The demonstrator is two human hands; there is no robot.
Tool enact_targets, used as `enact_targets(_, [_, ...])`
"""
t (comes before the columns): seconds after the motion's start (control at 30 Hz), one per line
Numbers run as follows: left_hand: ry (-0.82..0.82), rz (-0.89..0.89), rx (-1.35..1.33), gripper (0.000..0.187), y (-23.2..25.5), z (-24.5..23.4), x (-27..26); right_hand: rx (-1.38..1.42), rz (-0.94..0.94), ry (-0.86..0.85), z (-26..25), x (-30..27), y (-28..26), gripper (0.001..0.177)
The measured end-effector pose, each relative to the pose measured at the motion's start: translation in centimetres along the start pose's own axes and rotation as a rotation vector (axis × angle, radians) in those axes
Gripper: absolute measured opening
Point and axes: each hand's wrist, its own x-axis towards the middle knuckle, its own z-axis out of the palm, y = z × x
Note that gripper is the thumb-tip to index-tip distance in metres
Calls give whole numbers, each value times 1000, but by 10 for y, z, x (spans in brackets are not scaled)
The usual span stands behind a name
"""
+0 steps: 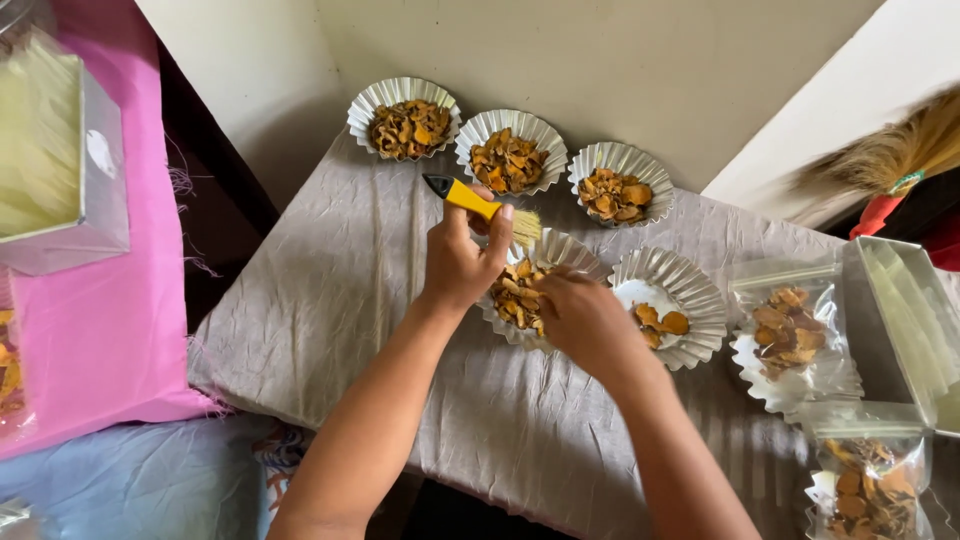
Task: Cleaning and sorting dried tea leaves in small foil containers using a brush and manual picking.
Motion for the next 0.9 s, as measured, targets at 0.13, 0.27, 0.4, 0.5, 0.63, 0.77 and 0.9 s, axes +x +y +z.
enact_targets(0.13, [7,-9,30,25,1,-1,2,-148,-87,11,20,22,6,30])
enact_targets(0.27, [-3,-3,25,24,-2,-2,2,-87,17,-4,23,20,9,30])
enact_targets(0.4, [2,-22,-51,25,3,0,2,305,251,82,-13,5,-6,27])
enact_targets(0.5, [21,-121,-325,36,6,-3,2,835,343,179,-42,-11,-23,31])
enact_targets(0.63, [-124,-140,-451,36,18,1,-4,1110,287,238,-43,-18,-11,32])
enact_targets(0.77, [-220,-106,-393,36,7,7,-11,1226,259,258,-40,-21,-3,29])
enact_targets(0.9, [-144,-95,-449,36,15,8,-13,1124,257,271,-46,-23,1,29])
